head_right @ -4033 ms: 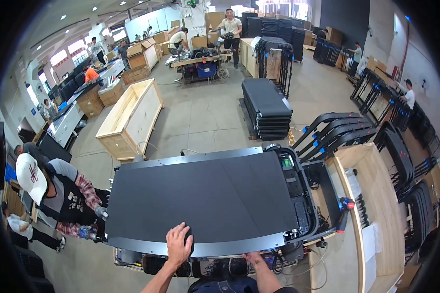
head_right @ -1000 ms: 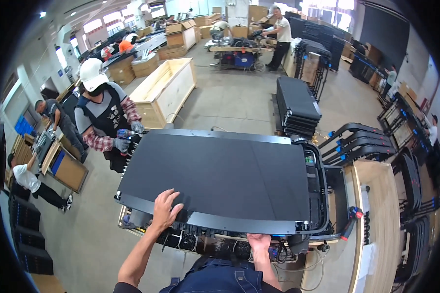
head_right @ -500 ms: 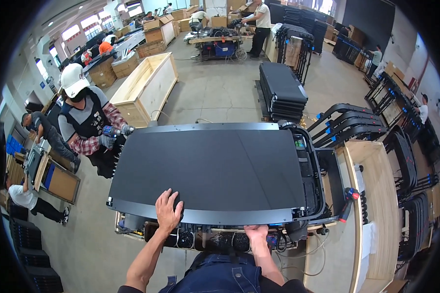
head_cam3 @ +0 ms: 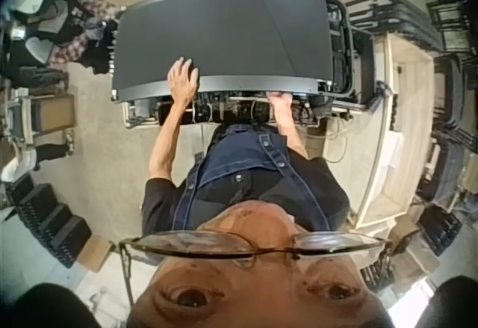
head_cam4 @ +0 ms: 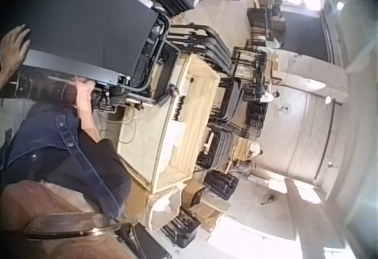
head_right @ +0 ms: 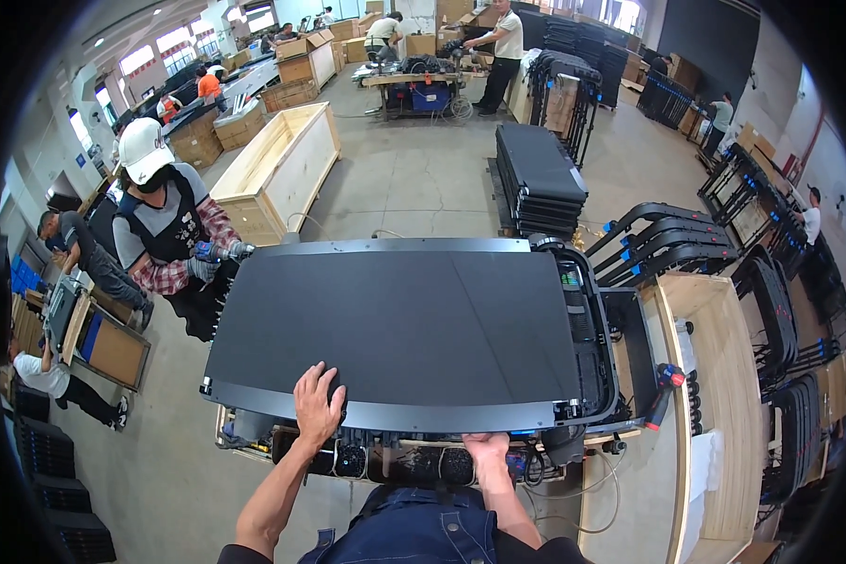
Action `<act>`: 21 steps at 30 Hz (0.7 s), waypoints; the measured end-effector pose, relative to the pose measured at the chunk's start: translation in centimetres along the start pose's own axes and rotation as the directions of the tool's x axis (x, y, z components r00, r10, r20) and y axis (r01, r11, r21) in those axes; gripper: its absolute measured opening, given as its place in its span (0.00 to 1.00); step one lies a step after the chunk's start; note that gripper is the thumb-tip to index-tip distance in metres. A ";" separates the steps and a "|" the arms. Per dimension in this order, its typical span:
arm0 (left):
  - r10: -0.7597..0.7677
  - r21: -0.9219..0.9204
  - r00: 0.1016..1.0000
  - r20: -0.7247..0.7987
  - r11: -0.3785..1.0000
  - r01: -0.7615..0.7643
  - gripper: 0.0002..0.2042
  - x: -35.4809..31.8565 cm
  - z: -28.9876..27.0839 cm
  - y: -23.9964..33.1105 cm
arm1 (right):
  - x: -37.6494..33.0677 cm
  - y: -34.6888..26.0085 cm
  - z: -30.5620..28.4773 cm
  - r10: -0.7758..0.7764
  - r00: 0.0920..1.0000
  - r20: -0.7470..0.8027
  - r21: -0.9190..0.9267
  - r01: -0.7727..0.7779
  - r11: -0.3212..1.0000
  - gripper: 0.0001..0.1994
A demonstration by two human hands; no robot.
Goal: The recorder is assembling a treadmill by connecting internal wiring, fitting the plastic motor cover, and securing components using power tools.
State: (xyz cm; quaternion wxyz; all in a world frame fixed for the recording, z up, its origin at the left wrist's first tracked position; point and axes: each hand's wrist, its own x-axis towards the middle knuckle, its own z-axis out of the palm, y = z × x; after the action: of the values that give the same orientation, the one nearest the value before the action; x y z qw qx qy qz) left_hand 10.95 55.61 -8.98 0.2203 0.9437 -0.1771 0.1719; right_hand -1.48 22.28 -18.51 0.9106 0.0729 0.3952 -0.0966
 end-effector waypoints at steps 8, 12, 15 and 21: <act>0.002 -0.004 1.000 -0.009 1.000 -0.002 0.20 0.1 0.1 -0.1 | -0.5 0.5 1.0 -0.087 0.987 -0.133 -0.063 0.079 0.995 0.13; 0.010 -0.006 1.000 -0.010 1.000 -0.010 0.20 0.3 0.1 -0.1 | 0.0 0.1 -0.4 -0.050 0.999 0.013 -0.040 0.050 0.998 0.13; -0.169 -0.207 0.985 0.031 0.963 0.172 0.18 0.9 -0.9 -2.0 | -0.6 1.9 1.2 -0.077 0.995 -0.057 -0.090 0.071 0.993 0.13; 0.126 -0.685 0.952 -0.279 0.668 -0.290 0.07 7.5 -20.9 15.9 | 0.7 -0.1 -1.2 -0.039 0.997 0.066 -0.081 0.044 0.996 0.17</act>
State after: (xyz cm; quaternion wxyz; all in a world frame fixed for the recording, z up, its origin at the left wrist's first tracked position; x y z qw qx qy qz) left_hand 5.83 50.31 17.33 0.5677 0.7316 -0.3131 0.2107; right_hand -1.87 22.38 -19.85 0.9229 0.0238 0.3707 -0.1014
